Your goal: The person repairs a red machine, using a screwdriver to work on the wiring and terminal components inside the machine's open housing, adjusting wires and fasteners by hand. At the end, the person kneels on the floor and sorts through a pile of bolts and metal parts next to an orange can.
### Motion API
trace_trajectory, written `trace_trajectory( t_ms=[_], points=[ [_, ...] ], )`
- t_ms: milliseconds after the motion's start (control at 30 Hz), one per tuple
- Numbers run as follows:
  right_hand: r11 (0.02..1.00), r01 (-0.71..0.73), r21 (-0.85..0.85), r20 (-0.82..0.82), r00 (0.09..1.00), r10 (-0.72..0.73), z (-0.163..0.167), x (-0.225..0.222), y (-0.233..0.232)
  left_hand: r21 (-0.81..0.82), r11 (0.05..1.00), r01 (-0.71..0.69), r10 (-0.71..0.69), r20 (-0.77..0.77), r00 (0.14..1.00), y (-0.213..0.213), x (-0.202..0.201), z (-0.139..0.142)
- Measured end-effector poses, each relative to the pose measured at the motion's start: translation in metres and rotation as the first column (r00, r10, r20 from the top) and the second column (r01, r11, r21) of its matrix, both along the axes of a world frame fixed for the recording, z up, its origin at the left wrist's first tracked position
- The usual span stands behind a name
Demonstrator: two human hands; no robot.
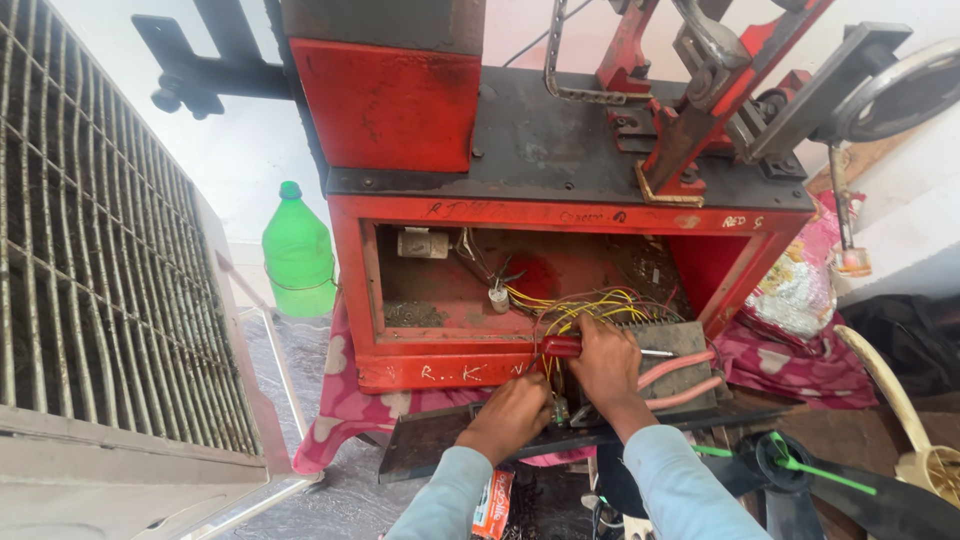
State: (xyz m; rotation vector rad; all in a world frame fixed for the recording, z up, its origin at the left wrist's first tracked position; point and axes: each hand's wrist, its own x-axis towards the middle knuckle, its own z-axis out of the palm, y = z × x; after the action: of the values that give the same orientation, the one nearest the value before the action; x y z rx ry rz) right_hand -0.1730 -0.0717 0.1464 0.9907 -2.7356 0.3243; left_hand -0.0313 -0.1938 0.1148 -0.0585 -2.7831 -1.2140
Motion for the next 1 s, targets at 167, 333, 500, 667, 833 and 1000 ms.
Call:
trace_trajectory(
  t_ms=[167,333,500,667,833,1000],
  points=[
    [1.000,0.016,0.015,0.030,0.999,-0.017,0.008,0.015,-0.001,-0.001,0.999,-0.045,0.044,-0.142,0.989,0.000,0.004,0.000],
    [0.998,0.011,0.059,0.087,0.996,-0.016,0.013,0.020,0.003,0.117,0.991,-0.062,0.064,-0.017,0.998,0.000,0.000,0.003],
    [0.990,0.003,0.142,0.180,0.983,-0.029,0.014,0.014,0.004,0.104,0.992,-0.075,0.078,-0.025,0.997,0.002,0.001,0.003],
    [0.990,-0.074,0.121,0.281,0.959,0.038,0.011,0.016,0.017,0.014,0.999,-0.035,0.036,-0.030,0.999,0.002,-0.001,-0.001],
    [0.996,-0.076,0.043,0.126,0.990,0.070,-0.007,0.024,0.023,-0.047,0.997,-0.064,0.062,-0.051,0.997,0.003,-0.004,-0.008],
    [0.993,-0.086,0.083,0.077,0.994,0.080,-0.013,0.017,0.032,0.076,0.996,-0.041,0.044,-0.040,0.998,0.005,-0.005,-0.007]
  ],
)
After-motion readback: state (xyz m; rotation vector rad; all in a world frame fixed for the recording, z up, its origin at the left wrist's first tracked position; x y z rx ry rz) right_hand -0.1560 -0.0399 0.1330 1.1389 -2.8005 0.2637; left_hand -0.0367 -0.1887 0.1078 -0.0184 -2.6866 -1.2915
